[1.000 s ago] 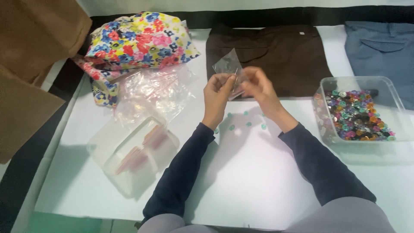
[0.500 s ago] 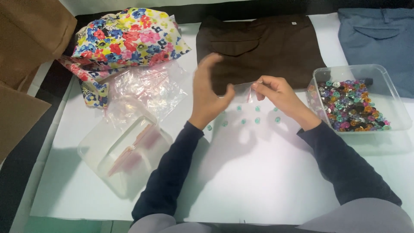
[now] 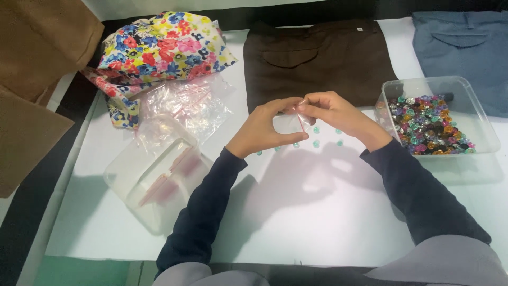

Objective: Picking small colorful buttons from a plastic container and placing them into small transparent plastic bags for packaging.

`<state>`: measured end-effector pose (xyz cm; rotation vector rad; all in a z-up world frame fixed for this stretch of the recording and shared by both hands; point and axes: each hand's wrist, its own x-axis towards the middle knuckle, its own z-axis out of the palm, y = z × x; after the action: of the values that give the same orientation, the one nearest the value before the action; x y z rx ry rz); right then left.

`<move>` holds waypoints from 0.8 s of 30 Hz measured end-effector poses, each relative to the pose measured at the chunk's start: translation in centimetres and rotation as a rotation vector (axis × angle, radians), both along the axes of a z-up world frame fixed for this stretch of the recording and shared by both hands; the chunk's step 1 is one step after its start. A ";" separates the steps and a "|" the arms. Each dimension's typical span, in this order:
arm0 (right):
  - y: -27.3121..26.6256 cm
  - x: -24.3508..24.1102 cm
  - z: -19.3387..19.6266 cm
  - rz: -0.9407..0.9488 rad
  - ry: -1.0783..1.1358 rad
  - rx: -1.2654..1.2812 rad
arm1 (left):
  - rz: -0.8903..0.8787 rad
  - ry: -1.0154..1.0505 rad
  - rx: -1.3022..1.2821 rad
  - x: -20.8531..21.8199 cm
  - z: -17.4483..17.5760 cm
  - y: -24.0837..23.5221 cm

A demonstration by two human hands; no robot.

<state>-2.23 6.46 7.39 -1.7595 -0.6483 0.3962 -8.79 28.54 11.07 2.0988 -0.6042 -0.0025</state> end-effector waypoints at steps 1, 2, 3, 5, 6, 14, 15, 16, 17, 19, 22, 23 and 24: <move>0.3 -0.4 0.8 0.002 -0.002 0.000 | 0.002 -0.002 0.000 0.0 -0.3 0.2; 0.7 -0.8 1.7 0.016 0.015 0.023 | 0.024 -0.044 0.008 0.0 -0.6 0.4; 1.0 -1.2 2.5 0.031 0.033 0.046 | 0.046 -0.086 0.015 0.0 -0.9 0.7; 1.1 -1.4 2.8 0.017 0.051 0.069 | 0.081 -0.145 0.065 0.2 -1.7 1.4; 1.1 -1.5 2.9 0.001 0.076 0.090 | 0.115 -0.197 0.112 0.2 -2.2 1.7; 1.6 -1.1 1.7 0.008 0.123 0.095 | 0.169 -0.332 0.240 0.6 -4.1 1.9; 1.6 -0.8 1.5 -0.003 0.131 0.111 | 0.173 -0.359 0.224 0.7 -4.3 1.7; 1.5 -0.6 1.3 -0.002 0.129 0.110 | 0.175 -0.361 0.224 0.7 -4.2 1.7; 1.4 -0.5 1.1 -0.026 0.121 0.111 | 0.176 -0.376 0.216 0.8 -4.1 1.7; 1.2 -0.4 0.7 -0.053 0.113 0.112 | 0.174 -0.392 0.209 0.9 -4.1 1.5; 1.2 -0.3 0.3 -0.083 0.035 0.093 | 0.209 -0.425 0.254 1.4 -4.7 1.2; 1.4 -0.2 0.1 -0.090 -0.028 0.064 | 0.228 -0.452 0.275 1.6 -5.1 1.1; 1.6 -0.1 0.1 -0.097 -0.092 0.035 | 0.249 -0.480 0.296 1.9 -5.4 1.1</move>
<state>-2.32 8.01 7.46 -1.7762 -0.6289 0.2370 -6.93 29.61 5.63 2.4696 -0.6454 0.6000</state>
